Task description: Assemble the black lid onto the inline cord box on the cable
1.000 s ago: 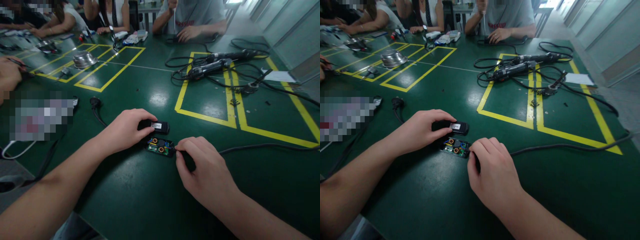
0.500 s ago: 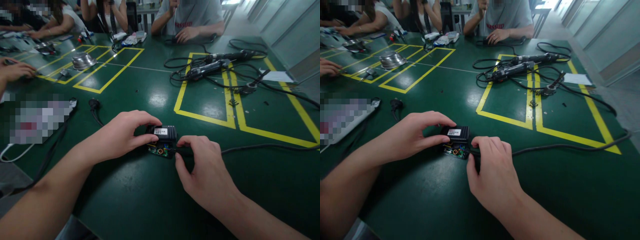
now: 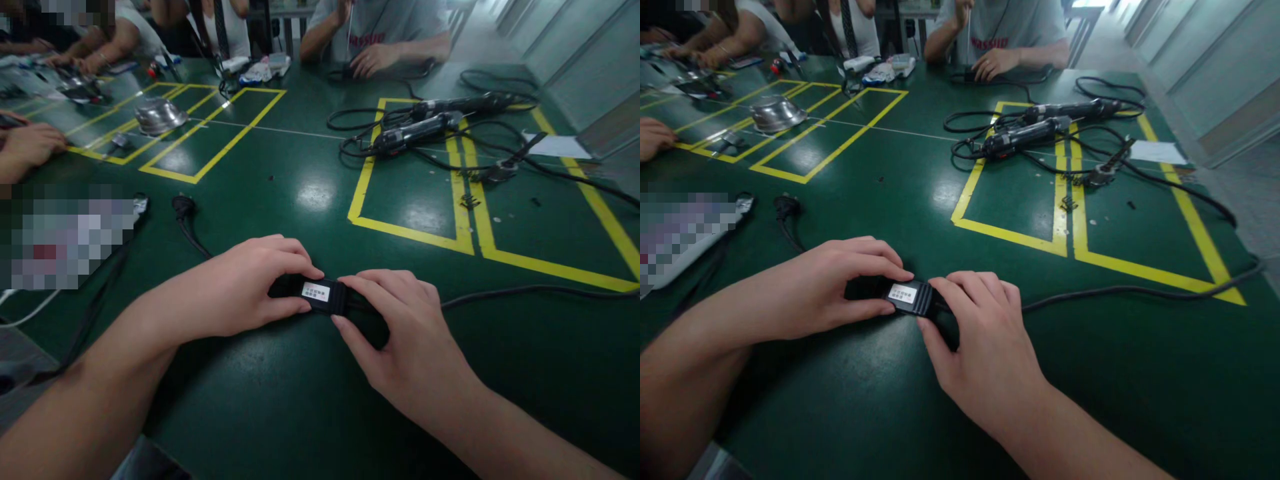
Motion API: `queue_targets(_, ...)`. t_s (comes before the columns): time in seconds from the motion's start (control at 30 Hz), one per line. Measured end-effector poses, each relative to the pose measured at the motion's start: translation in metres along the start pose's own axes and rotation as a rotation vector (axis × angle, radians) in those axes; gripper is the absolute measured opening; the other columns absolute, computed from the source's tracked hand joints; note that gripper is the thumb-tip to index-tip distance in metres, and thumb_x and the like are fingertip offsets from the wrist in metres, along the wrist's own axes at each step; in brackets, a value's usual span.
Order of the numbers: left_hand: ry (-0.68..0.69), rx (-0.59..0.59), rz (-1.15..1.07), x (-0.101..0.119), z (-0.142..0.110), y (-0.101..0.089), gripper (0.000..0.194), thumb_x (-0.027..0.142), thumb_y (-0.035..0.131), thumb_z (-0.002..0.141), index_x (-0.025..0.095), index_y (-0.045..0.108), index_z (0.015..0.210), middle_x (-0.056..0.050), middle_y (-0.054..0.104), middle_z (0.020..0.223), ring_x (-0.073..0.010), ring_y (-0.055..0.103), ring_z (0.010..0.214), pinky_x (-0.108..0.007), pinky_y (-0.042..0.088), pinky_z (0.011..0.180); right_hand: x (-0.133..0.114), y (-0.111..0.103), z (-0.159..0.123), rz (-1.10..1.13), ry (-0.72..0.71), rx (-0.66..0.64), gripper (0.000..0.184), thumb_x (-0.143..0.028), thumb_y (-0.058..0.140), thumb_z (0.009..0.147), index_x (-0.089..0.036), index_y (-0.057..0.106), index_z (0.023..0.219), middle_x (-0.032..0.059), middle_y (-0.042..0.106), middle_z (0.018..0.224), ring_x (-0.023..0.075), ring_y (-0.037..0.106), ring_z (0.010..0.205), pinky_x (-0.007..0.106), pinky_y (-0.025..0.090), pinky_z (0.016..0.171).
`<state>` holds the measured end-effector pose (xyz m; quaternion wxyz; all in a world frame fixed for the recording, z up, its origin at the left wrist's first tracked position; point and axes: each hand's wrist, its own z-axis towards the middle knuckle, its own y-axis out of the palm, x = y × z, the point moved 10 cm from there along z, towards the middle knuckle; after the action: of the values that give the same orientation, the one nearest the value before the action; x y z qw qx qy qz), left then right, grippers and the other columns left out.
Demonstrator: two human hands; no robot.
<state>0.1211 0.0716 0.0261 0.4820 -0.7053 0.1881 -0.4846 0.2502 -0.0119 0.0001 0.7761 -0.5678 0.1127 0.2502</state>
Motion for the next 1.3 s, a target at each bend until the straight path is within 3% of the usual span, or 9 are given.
queue_targets(0.83, -0.039, 0.000, 0.006, -0.0001, -0.0015, 0.0029, 0.028, 0.021, 0.081, 0.095, 0.025, 0.073, 0.122, -0.003, 0.076, 0.118, -0.0243, 0.071, 0.109, -0.035, 0.055, 0.098, -0.0023, 0.0009, 0.0013, 0.016, 0.008, 0.001, 0.026, -0.029, 0.064, 0.101, -0.022, 0.070, 0.125, 0.0121, 0.077, 0.119, 0.0336, 0.069, 0.110, 0.052, 0.048, 0.092)
queue_targets(1.07, -0.038, -0.007, -0.016, -0.0002, -0.0015, 0.0032, 0.028, 0.024, 0.083, 0.095, 0.026, 0.073, 0.121, -0.002, 0.076, 0.117, -0.0238, 0.071, 0.108, -0.034, 0.054, 0.097, -0.0034, -0.0029, 0.0016, 0.080, -0.001, -0.021, 0.036, -0.022, 0.057, 0.093, -0.020, 0.069, 0.127, 0.0133, 0.076, 0.121, 0.0336, 0.069, 0.111, 0.054, 0.048, 0.094)
queue_targets(1.3, -0.053, -0.011, -0.019, -0.0012, -0.0007, 0.0044, 0.027, 0.022, 0.083, 0.095, 0.026, 0.073, 0.120, -0.002, 0.075, 0.116, -0.0238, 0.070, 0.108, -0.034, 0.053, 0.097, -0.0024, -0.0020, 0.0020, 0.062, 0.007, -0.007, 0.031, -0.018, 0.051, 0.099, -0.022, 0.069, 0.124, 0.0120, 0.077, 0.119, 0.0315, 0.071, 0.109, 0.052, 0.048, 0.094)
